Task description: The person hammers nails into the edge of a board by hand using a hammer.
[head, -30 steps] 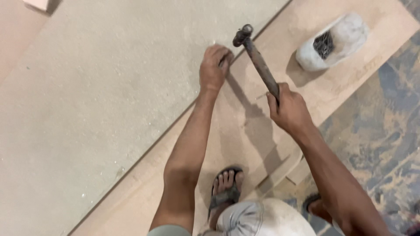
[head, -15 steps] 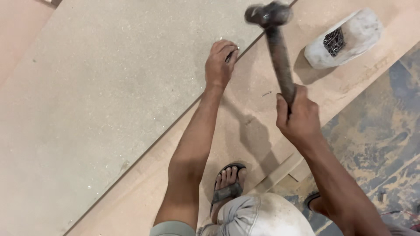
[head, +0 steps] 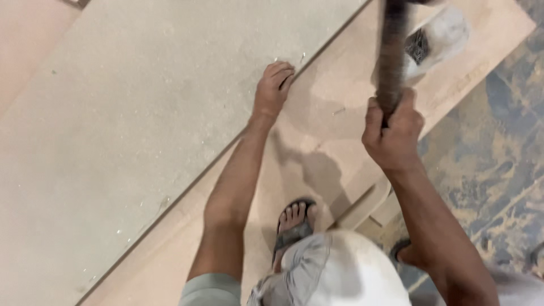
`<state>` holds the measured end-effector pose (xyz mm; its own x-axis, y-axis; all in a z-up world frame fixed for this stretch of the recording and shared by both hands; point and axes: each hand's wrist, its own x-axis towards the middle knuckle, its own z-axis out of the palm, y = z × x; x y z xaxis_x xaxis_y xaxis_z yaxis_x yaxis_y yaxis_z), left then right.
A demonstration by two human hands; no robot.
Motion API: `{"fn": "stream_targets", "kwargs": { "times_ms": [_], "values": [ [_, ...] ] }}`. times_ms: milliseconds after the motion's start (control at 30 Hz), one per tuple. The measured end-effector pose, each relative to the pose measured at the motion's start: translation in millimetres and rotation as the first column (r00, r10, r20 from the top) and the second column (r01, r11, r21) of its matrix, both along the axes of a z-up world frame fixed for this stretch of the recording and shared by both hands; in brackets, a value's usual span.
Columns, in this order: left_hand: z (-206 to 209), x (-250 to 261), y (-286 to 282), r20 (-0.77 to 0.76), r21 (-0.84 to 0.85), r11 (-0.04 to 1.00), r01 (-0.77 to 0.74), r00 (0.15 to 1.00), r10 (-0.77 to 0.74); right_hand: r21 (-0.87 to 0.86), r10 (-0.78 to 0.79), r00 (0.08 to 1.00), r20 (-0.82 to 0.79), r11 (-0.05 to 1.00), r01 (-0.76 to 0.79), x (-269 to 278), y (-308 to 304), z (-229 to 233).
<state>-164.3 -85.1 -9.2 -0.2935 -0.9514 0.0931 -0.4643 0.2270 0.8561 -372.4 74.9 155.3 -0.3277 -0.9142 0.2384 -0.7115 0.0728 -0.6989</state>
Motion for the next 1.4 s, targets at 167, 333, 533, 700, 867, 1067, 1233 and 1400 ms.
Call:
{"fn": "stream_targets", "kwargs": {
  "times_ms": [167,333,533,700,867,1067,1233,1400],
  "values": [
    [11.9,47.2,20.4,0.252,-0.021,0.956,0.291,0.927,-0.277,0.090,0.102,0.978,-0.182,0.992,-0.086,19.7,-14.3,-54.4],
    [16.9,45.5,13.1,0.350,0.049,0.971,0.234,0.907,-0.236,0.171,0.049,0.998,-0.048,0.984,-0.040,5.0,-27.6,-48.2],
    [8.8,48.4,30.4,0.403,0.054,0.947,0.315,0.861,-0.310,0.269,0.044,0.998,-0.052,0.963,-0.029,23.3,-15.5,-75.5],
    [1.8,47.4,31.9,0.456,-0.009,0.939,0.343,0.837,-0.302,0.332,0.081,0.994,-0.070,0.942,-0.053,17.1,-13.5,-59.6],
    [3.7,49.4,26.3,0.416,-0.081,0.934,0.348,0.863,-0.286,0.470,0.187,0.962,-0.197,0.880,-0.074,26.4,-24.1,-80.8],
    [10.6,48.0,28.6,0.405,-0.042,0.947,0.318,0.872,-0.274,0.080,-0.027,1.000,-0.003,0.996,0.027,14.2,-0.1,-54.1],
    [20.7,46.3,28.3,0.432,-0.043,0.940,0.339,0.854,-0.289,0.312,0.082,0.991,-0.108,0.949,-0.044,26.1,-25.9,-82.9],
    [11.4,43.8,23.5,0.418,-0.083,0.930,0.358,0.860,-0.293,0.200,0.137,0.989,-0.053,0.972,-0.124,12.6,-13.2,-67.4]
  ]
}}
